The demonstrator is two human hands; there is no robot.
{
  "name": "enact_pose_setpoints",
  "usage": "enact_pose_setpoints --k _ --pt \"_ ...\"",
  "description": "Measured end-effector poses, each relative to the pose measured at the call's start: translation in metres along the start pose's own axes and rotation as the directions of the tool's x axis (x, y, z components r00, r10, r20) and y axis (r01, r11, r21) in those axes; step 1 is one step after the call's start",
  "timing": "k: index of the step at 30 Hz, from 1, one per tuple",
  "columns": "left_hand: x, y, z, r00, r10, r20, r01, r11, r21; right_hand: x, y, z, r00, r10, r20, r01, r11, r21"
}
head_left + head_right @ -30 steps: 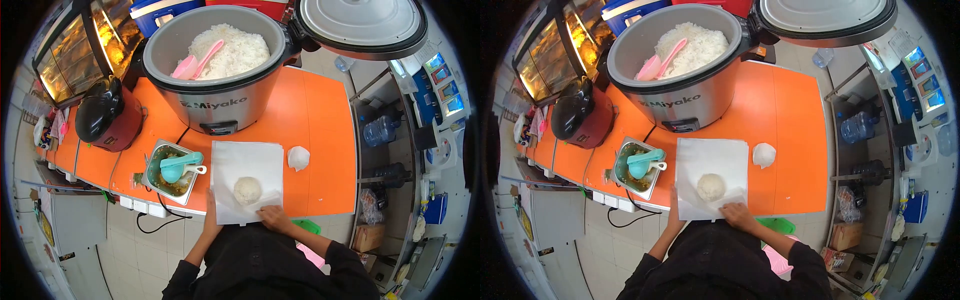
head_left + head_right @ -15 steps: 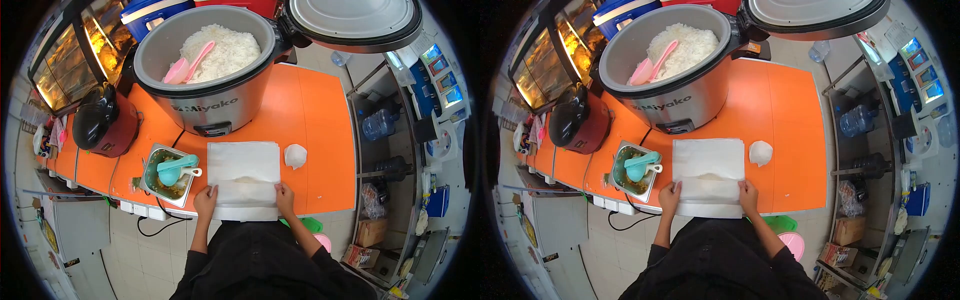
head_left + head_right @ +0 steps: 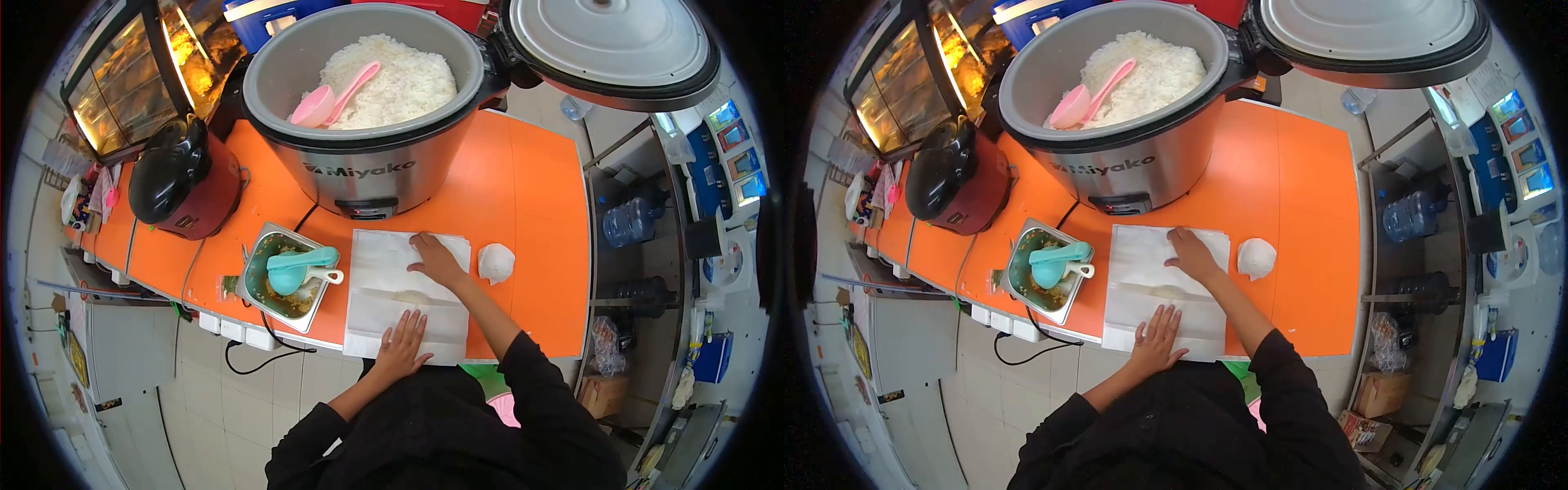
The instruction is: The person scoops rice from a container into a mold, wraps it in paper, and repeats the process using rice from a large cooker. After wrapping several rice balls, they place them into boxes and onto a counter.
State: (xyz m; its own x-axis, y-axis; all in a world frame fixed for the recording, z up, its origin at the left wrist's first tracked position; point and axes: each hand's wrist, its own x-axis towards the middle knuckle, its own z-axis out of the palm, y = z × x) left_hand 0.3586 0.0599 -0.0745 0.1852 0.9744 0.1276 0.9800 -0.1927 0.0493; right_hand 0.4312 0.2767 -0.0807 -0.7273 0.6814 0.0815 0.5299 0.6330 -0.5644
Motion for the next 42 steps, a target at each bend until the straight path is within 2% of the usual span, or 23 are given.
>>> enact_pose_setpoints --k 2,4,6,8,11,12,16,18,19,20,22,26,27,28,29,31,35,36,37,39,40,41,42 --pt "0.001 0.001 0.000 0.999 -0.043 0.014 0.043 0.999 -0.015 0.013 0.002 -0.002 0.997 -0.003 0.083 0.002 1.000 0.018" --pt "0.002 0.005 -0.002 0.996 -0.084 0.031 0.085 0.996 -0.034 0.026 -0.005 -0.011 0.901 0.168 0.401 -0.154 0.986 -0.069" --pt "0.003 0.006 -0.004 0.991 -0.127 0.029 0.128 0.991 -0.040 0.026 -0.001 -0.008 0.878 0.122 0.463 -0.150 0.988 0.023" --pt "0.003 0.005 -0.001 0.992 -0.126 0.004 0.126 0.992 -0.020 0.013 -0.002 -0.010 0.918 -0.129 0.376 0.088 0.988 0.125" --pt "0.005 0.006 0.002 0.991 -0.134 -0.016 0.134 0.991 -0.009 -0.031 -0.035 -0.027 0.965 -0.078 0.252 0.011 0.966 0.258" --pt "0.006 0.005 0.003 0.990 -0.143 -0.017 0.143 0.990 -0.006 -0.050 -0.039 -0.022 0.972 -0.140 0.190 0.125 0.988 0.088" --pt "-0.002 0.003 0.026 0.991 -0.128 -0.047 0.121 0.985 -0.125 -0.113 -0.071 0.014 0.988 -0.123 0.092 0.127 0.991 -0.048" --pt "-0.007 -0.008 0.034 0.989 -0.144 0.028 0.147 0.960 -0.237 -0.121 -0.084 0.025 0.981 -0.152 -0.117 0.134 0.979 -0.151" --pt "-0.011 -0.015 0.040 0.981 -0.195 -0.004 0.167 0.851 -0.497 -0.124 -0.091 0.029 0.981 -0.145 -0.129 0.125 0.980 -0.152" --pt "-0.014 -0.025 0.039 0.983 -0.184 -0.001 0.159 0.855 -0.494 -0.128 -0.098 0.033 0.983 -0.106 -0.152 0.080 0.982 -0.169" --pt "-0.018 -0.044 0.039 0.866 -0.444 -0.231 0.170 0.696 -0.698 -0.128 -0.101 0.037 0.981 -0.059 -0.186 0.025 0.983 -0.181" --pt "0.045 -0.096 -0.012 0.887 -0.436 -0.150 0.247 0.725 -0.643 -0.133 -0.099 0.042 0.984 -0.038 -0.172 0.003 0.980 -0.200" --pt "0.054 -0.120 -0.004 0.938 -0.320 0.130 0.273 0.457 -0.847 -0.133 -0.099 0.041 0.986 -0.028 -0.167 -0.005 0.982 -0.189" --pt "0.058 -0.135 0.007 0.932 -0.103 0.346 0.358 0.138 -0.923 -0.134 -0.100 0.041 0.985 -0.021 -0.172 -0.012 0.982 -0.189" --pt "0.058 -0.139 0.017 0.934 -0.096 0.344 0.355 0.141 -0.924 -0.135 -0.100 0.040 0.985 -0.017 -0.171 -0.015 0.983 -0.184" --pt "0.052 -0.142 0.035 0.886 -0.319 0.337 0.305 -0.147 -0.941 -0.135 -0.099 0.039 0.985 -0.006 -0.173 -0.026 0.983 -0.181" --pt "0.031 -0.134 0.041 0.830 -0.373 0.415 0.322 -0.288 -0.902 -0.138 -0.102 0.044 0.979 0.020 -0.205 -0.050 0.988 -0.143" --pt "0.026 -0.122 0.023 0.749 -0.620 0.234 0.314 0.021 -0.949 -0.136 -0.101 0.044 0.976 0.017 -0.218 -0.049 0.989 -0.142" --pt "0.018 -0.107 0.007 0.642 -0.766 -0.024 0.353 0.323 -0.878 -0.136 -0.101 0.042 0.975 0.023 -0.221 -0.056 0.988 -0.144" --pt "-0.007 -0.066 -0.006 0.736 -0.556 -0.386 0.267 0.763 -0.589 -0.136 -0.103 0.039 0.977 0.025 -0.214 -0.044 0.996 -0.082" --pt "-0.023 -0.064 0.004 0.914 0.061 -0.401 -0.103 0.991 -0.084 -0.138 -0.100 0.040 0.977 0.033 -0.211 -0.051 0.995 -0.082" --pt "-0.019 -0.046 -0.017 0.977 0.152 -0.148 -0.187 0.947 -0.260 -0.140 -0.098 0.042 0.973 0.035 -0.227 -0.037 0.999 -0.006" --pt "-0.023 -0.043 -0.012 0.979 0.149 -0.138 -0.181 0.946 -0.267 -0.145 -0.097 0.042 0.970 0.037 -0.241 -0.020 0.997 0.072"
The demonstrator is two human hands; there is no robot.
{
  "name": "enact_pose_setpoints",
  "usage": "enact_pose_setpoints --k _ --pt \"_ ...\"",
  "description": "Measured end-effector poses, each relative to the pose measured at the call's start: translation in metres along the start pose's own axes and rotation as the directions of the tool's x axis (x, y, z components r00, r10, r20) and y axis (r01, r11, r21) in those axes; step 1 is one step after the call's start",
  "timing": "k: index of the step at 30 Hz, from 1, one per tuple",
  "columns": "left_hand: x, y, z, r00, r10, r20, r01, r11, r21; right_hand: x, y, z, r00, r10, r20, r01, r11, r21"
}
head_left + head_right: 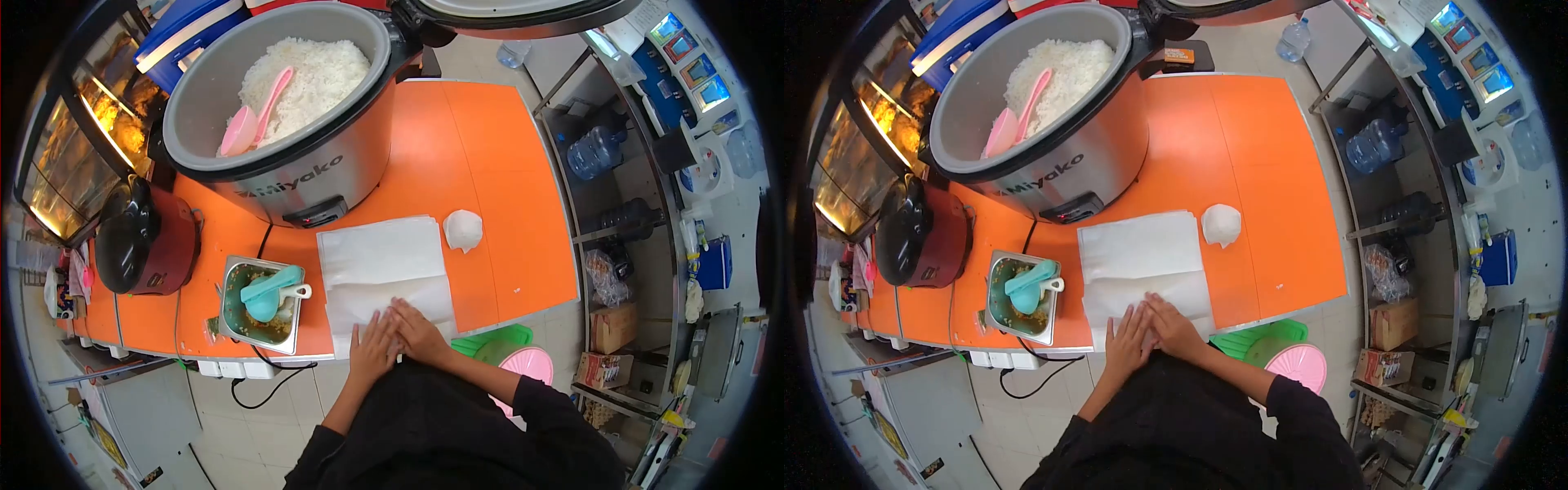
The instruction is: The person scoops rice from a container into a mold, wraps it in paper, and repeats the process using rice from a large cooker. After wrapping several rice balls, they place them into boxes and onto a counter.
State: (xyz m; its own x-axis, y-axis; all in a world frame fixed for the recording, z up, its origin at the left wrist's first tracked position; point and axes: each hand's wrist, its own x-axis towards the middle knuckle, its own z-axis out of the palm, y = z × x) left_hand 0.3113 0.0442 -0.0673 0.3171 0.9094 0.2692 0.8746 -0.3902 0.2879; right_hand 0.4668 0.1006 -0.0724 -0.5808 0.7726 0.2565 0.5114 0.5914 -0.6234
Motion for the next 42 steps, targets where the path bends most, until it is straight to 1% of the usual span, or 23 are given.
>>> enact_pose_setpoints --k 2,3,4,6,8,10,12,16,18,20,22,23,24,25,26,27,28,30,32,34,36,39,42 --pt "0.000 -0.007 0.020 0.921 -0.336 0.195 0.376 0.899 -0.225 -0.010 0.009 -0.007 0.998 -0.012 0.065 0.016 0.998 -0.067" --pt "-0.002 -0.011 0.023 0.894 -0.446 0.047 0.435 0.835 -0.337 -0.018 0.016 -0.007 0.997 0.076 0.030 -0.075 0.996 -0.044" --pt "-0.006 -0.017 0.025 0.892 -0.450 0.042 0.436 0.833 -0.339 -0.026 0.022 -0.006 0.986 0.168 0.001 -0.168 0.986 -0.014" --pt "-0.008 -0.025 0.016 0.934 -0.358 -0.013 0.358 0.932 0.054 -0.023 0.024 -0.014 0.969 0.247 -0.024 -0.248 0.968 -0.036" --pt "-0.001 -0.040 0.014 0.931 -0.343 -0.124 0.347 0.938 0.009 -0.017 0.031 -0.021 0.967 0.254 0.028 -0.252 0.966 -0.064" --pt "0.007 -0.061 0.010 0.973 -0.227 0.029 0.229 0.967 -0.115 -0.007 0.038 -0.023 0.966 0.257 -0.035 -0.257 0.966 0.007" --pt "0.024 -0.070 -0.001 0.967 -0.244 0.079 0.255 0.947 -0.194 0.002 0.036 -0.030 0.872 0.479 0.104 -0.490 0.858 0.155" --pt "0.037 -0.071 -0.001 0.870 -0.384 0.309 0.461 0.857 -0.232 0.016 0.029 -0.016 0.804 0.591 0.063 -0.593 0.794 0.131" --pt "0.048 -0.056 -0.004 0.627 -0.701 0.341 0.777 0.528 -0.343 0.033 0.024 -0.019 0.767 0.609 -0.202 -0.637 0.761 -0.123" --pt "0.069 -0.036 -0.016 0.530 -0.770 0.355 0.848 0.489 -0.204 0.050 0.013 -0.027 0.779 0.619 -0.097 -0.624 0.754 -0.207" --pt "0.089 -0.027 -0.019 0.810 -0.585 -0.048 0.576 0.778 0.250 0.068 0.020 -0.025 0.780 0.626 -0.001 -0.599 0.746 -0.291" --pt "0.094 -0.037 -0.009 0.808 -0.587 -0.047 0.578 0.777 0.250 0.073 0.034 -0.016 0.926 0.376 -0.043 -0.359 0.836 -0.416" --pt "0.099 -0.055 0.009 0.930 -0.367 0.022 0.355 0.912 0.206 0.080 0.045 -0.012 0.995 0.090 -0.044 -0.099 0.837 -0.539" --pt "0.104 -0.070 0.018 0.990 -0.120 0.077 0.108 0.984 0.145 0.092 0.055 -0.015 0.995 0.088 -0.038 -0.095 0.838 -0.538" --pt "0.114 -0.083 0.011 0.989 -0.126 0.078 0.114 0.983 0.144 0.104 0.065 -0.019 0.935 0.249 0.253 -0.098 0.866 -0.490" --pt "0.125 -0.096 0.000 0.959 -0.014 0.283 0.041 0.995 -0.089 0.110 0.070 -0.022 0.771 0.365 0.521 -0.120 0.888 -0.444" --pt "0.129 -0.101 -0.006 0.884 0.141 0.446 0.015 0.944 -0.329 0.104 0.069 -0.023 0.769 0.366 0.524 -0.121 0.889 -0.442" --pt "0.118 -0.092 -0.002 0.872 0.068 0.484 0.092 0.949 -0.300 0.090 0.061 -0.029 0.911 0.303 0.280 -0.203 0.920 -0.334" --pt "0.088 -0.058 0.009 0.892 -0.392 0.224 0.444 0.852 -0.278 0.063 0.045 -0.021 0.942 0.307 0.135 -0.256 0.918 -0.304" --pt "0.067 -0.039 0.042 0.841 -0.519 -0.153 0.434 0.816 -0.382 0.045 0.048 -0.002 0.941 0.252 -0.227 -0.281 0.954 -0.103" --pt "0.054 -0.027 0.052 0.761 -0.649 -0.011 0.574 0.681 -0.455 0.035 0.053 0.008 0.939 0.262 -0.223 -0.280 0.959 -0.054" --pt "0.050 -0.025 0.050 0.917 -0.390 -0.089 0.351 0.891 -0.287 0.026 0.042 0.008 0.957 0.218 -0.190 -0.237 0.968 -0.081" --pt "0.043 -0.026 0.039 0.895 -0.441 0.065 0.444 0.866 -0.232 0.031 0.029 0.008 0.942 0.337 -0.002 -0.331 0.924 -0.192"
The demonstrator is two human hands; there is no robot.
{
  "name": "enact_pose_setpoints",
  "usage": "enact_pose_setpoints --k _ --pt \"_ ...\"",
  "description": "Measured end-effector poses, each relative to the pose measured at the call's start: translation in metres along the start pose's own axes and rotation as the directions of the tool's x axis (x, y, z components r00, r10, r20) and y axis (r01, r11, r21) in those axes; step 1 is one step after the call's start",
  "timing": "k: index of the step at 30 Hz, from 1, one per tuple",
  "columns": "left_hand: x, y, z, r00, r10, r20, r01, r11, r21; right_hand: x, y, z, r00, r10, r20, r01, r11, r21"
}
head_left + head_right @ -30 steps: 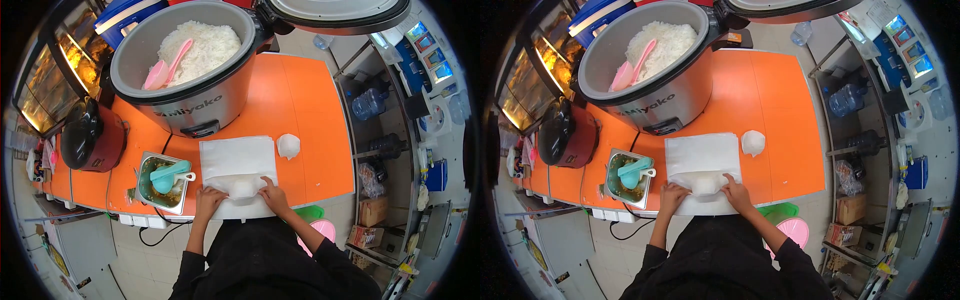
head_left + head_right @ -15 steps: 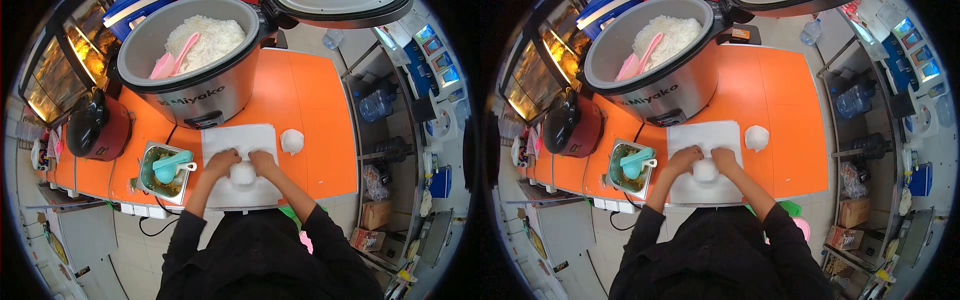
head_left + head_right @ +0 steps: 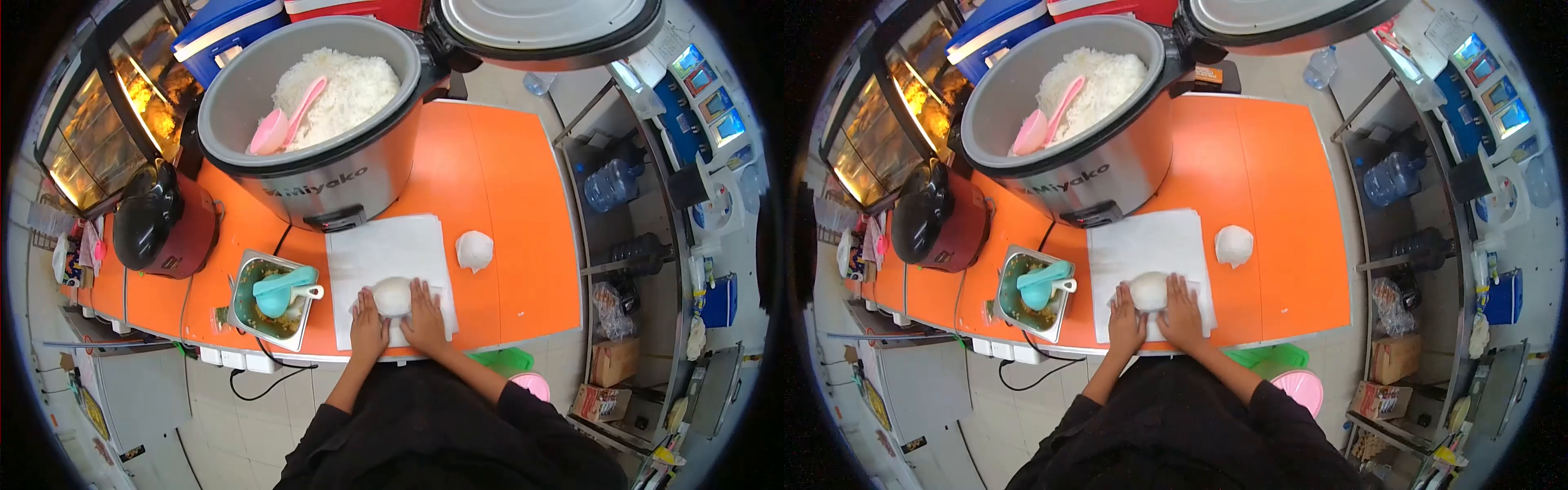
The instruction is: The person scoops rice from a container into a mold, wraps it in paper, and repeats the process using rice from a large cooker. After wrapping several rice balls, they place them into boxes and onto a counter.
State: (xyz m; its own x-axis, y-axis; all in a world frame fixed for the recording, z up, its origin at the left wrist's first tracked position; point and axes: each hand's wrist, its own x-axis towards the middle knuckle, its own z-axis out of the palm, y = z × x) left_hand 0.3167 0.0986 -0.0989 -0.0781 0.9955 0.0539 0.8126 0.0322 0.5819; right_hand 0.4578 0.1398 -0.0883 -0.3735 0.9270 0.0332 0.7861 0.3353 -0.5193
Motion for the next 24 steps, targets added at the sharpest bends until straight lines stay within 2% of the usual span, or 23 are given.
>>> enact_pose_setpoints --k 2,3,4,5,6,7,8,9,10,11,12,13,14,16,17,18,19,20,21,22,23,24 --pt "-0.004 0.001 0.003 1.000 -0.012 0.018 0.013 0.998 -0.059 0.006 -0.008 0.004 0.993 -0.076 -0.095 0.099 0.959 0.265" --pt "0.002 0.007 0.003 0.999 -0.031 -0.012 0.030 0.994 -0.104 0.019 -0.013 0.003 0.991 -0.080 -0.110 0.106 0.959 0.262" --pt "0.004 0.015 0.004 0.998 -0.055 -0.037 0.049 0.987 -0.151 0.030 -0.018 0.003 0.986 0.156 -0.060 -0.078 0.746 0.662" --pt "0.004 0.029 0.002 0.995 -0.047 -0.087 0.028 0.978 -0.207 0.036 -0.024 0.001 0.937 0.337 0.095 -0.217 0.346 0.913" --pt "0.006 0.045 -0.004 0.995 -0.046 -0.086 0.027 0.978 -0.207 0.041 -0.030 -0.007 0.855 0.417 0.309 -0.274 -0.141 0.951" --pt "0.010 0.060 -0.012 0.989 -0.123 -0.082 0.043 0.767 -0.640 0.042 -0.035 -0.017 0.856 0.402 0.326 -0.240 -0.250 0.938" --pt "0.014 0.068 -0.014 0.982 -0.187 -0.042 0.032 0.379 -0.925 0.041 -0.035 -0.017 0.858 0.402 0.320 -0.232 -0.251 0.940" --pt "0.016 0.066 -0.003 0.960 -0.245 -0.134 -0.049 0.324 -0.945 0.035 -0.034 -0.018 0.881 0.375 0.290 -0.178 -0.306 0.935" --pt "0.013 0.067 -0.002 0.961 -0.242 -0.135 -0.051 0.324 -0.945 0.028 -0.033 -0.019 0.900 0.350 0.260 -0.126 -0.360 0.924" --pt "0.012 0.070 -0.006 0.962 -0.274 0.017 0.040 0.080 -0.996 0.022 -0.030 -0.023 0.901 0.351 0.256 -0.123 -0.359 0.925" --pt "0.011 0.073 -0.007 0.948 -0.269 0.169 0.125 -0.172 -0.977 0.015 -0.027 -0.030 0.927 0.335 0.168 -0.125 -0.147 0.981" --pt "0.012 0.074 -0.007 0.956 -0.236 0.174 0.129 -0.195 -0.972 0.009 -0.024 -0.039 0.952 0.294 0.082 -0.108 0.073 0.991" --pt "0.011 0.075 -0.007 0.959 -0.235 0.160 0.115 -0.196 -0.974 0.003 -0.025 -0.050 0.932 0.325 0.158 -0.167 0.000 0.986" --pt "0.013 0.080 -0.006 0.982 -0.098 0.161 0.153 -0.078 -0.985 -0.008 -0.011 -0.066 0.865 0.407 0.293 -0.274 -0.108 0.956" --pt "0.019 0.078 0.004 0.953 -0.116 0.280 0.299 0.204 -0.932 -0.016 0.003 -0.073 0.811 0.465 0.355 -0.323 -0.149 0.934" --pt "0.023 0.078 0.001 0.971 -0.065 0.230 0.191 0.791 -0.581 -0.023 0.026 -0.072 0.804 0.521 0.288 -0.313 -0.041 0.949" --pt "0.028 0.085 -0.006 0.976 -0.086 0.198 0.175 0.853 -0.492 -0.029 0.054 -0.066 0.795 0.569 0.212 -0.302 0.067 0.951" --pt "0.032 0.095 -0.018 0.981 -0.105 0.164 0.163 0.903 -0.398 -0.035 0.078 -0.065 0.787 0.614 0.058 -0.291 0.287 0.913" --pt "0.038 0.097 -0.037 0.984 -0.103 0.144 0.153 0.904 -0.400 -0.039 0.101 -0.066 0.776 0.621 -0.110 -0.277 0.493 0.825" --pt "0.045 0.096 -0.062 0.997 0.066 0.051 -0.034 0.881 -0.471 -0.046 0.127 -0.070 0.814 0.556 -0.170 -0.319 0.672 0.669" --pt "0.050 0.095 -0.087 0.973 0.224 -0.055 -0.219 0.825 -0.520 -0.044 0.142 -0.075 0.853 0.476 -0.212 -0.337 0.815 0.471" --pt "0.054 0.090 -0.113 0.973 0.216 -0.078 -0.225 0.826 -0.517 -0.034 0.131 -0.094 0.869 0.372 -0.326 -0.401 0.916 -0.023"
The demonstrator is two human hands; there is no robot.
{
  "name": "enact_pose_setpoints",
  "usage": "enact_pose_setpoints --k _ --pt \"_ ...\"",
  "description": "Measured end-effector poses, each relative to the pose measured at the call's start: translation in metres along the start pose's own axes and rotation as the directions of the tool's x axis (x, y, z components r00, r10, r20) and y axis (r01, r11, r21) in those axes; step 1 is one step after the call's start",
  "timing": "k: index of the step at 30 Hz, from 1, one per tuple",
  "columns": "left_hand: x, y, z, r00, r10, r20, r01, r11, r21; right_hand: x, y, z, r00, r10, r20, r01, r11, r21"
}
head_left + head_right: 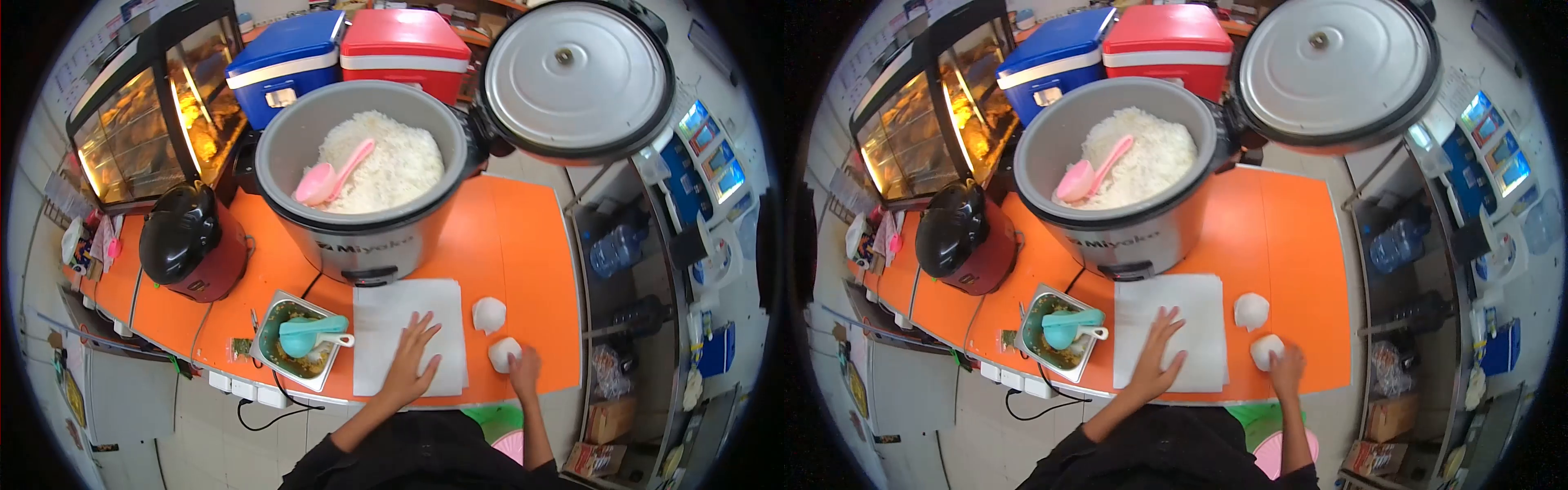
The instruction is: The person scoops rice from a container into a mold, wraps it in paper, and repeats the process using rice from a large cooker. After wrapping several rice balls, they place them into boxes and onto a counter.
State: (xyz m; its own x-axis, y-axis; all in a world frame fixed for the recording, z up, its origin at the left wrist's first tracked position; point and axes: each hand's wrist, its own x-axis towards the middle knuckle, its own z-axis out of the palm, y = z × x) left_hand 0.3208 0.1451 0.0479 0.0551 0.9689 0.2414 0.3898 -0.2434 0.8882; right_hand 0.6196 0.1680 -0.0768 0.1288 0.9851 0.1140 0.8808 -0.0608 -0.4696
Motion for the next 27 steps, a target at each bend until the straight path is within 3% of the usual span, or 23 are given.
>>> enact_pose_setpoints --k 1,3,5,6,7,9,10,11,13,14,16,18,22,24,25,27 --pt "0.001 0.008 -0.027 0.993 0.086 -0.083 -0.082 0.995 0.052 0.010 -0.034 -0.037 0.988 -0.141 -0.065 0.093 0.872 -0.480" --pt "0.009 0.015 -0.086 0.945 0.217 -0.244 -0.174 0.967 0.187 0.064 -0.130 -0.092 0.936 -0.330 -0.123 0.326 0.944 -0.054" --pt "0.021 0.022 -0.139 0.879 0.224 -0.421 -0.129 0.961 0.243 0.109 -0.244 -0.138 0.859 -0.507 -0.075 0.505 0.813 0.291" --pt "0.031 0.024 -0.163 0.834 0.193 -0.517 -0.085 0.970 0.226 0.128 -0.292 -0.146 0.693 -0.700 -0.176 0.721 0.669 0.180" --pt "0.043 0.024 -0.188 0.815 0.196 -0.545 -0.095 0.973 0.209 0.148 -0.341 -0.145 0.560 -0.804 -0.200 0.825 0.564 0.044" --pt "0.059 0.023 -0.222 0.789 0.210 -0.578 -0.112 0.973 0.200 0.206 -0.411 -0.098 0.297 -0.951 -0.087 0.953 0.301 -0.033" --pt "0.066 0.023 -0.234 0.747 0.200 -0.634 -0.125 0.979 0.161 0.241 -0.436 -0.060 0.201 -0.977 0.070 0.979 0.196 -0.063" --pt "0.070 0.022 -0.244 0.701 0.184 -0.689 -0.140 0.983 0.121 0.270 -0.456 -0.021 0.154 -0.955 0.255 0.988 0.154 -0.020" --pt "0.069 0.017 -0.260 0.679 0.182 -0.711 -0.144 0.983 0.115 0.320 -0.472 0.057 0.030 -0.911 0.411 0.994 0.073 0.088" --pt "0.067 0.012 -0.266 0.665 0.170 -0.727 -0.141 0.985 0.101 0.333 -0.482 0.075 -0.038 -0.800 0.599 0.998 0.001 0.064" --pt "0.058 -0.004 -0.279 0.650 0.187 -0.736 -0.133 0.982 0.133 0.333 -0.497 0.089 -0.048 -0.669 0.742 0.999 -0.032 0.036" --pt "0.050 -0.020 -0.291 0.657 0.117 -0.745 -0.059 0.993 0.104 0.327 -0.508 0.085 -0.121 -0.615 0.779 0.984 -0.177 0.014" --pt "0.079 -0.036 -0.324 0.662 0.152 -0.734 -0.103 0.988 0.112 0.332 -0.519 0.047 -0.162 -0.646 0.746 0.971 -0.237 0.005" --pt "0.114 -0.039 -0.338 0.703 0.139 -0.698 -0.117 0.990 0.079 0.340 -0.523 0.021 0.175 -0.667 0.725 0.983 0.081 -0.163" --pt "0.135 -0.044 -0.344 0.732 0.090 -0.675 -0.099 0.995 0.025 0.343 -0.516 0.019 0.181 -0.656 0.733 0.983 0.087 -0.165" --pt "0.181 -0.068 -0.350 0.769 -0.021 -0.639 0.015 1.000 -0.014 0.350 -0.506 0.015 0.272 -0.853 0.446 0.864 0.013 -0.504"
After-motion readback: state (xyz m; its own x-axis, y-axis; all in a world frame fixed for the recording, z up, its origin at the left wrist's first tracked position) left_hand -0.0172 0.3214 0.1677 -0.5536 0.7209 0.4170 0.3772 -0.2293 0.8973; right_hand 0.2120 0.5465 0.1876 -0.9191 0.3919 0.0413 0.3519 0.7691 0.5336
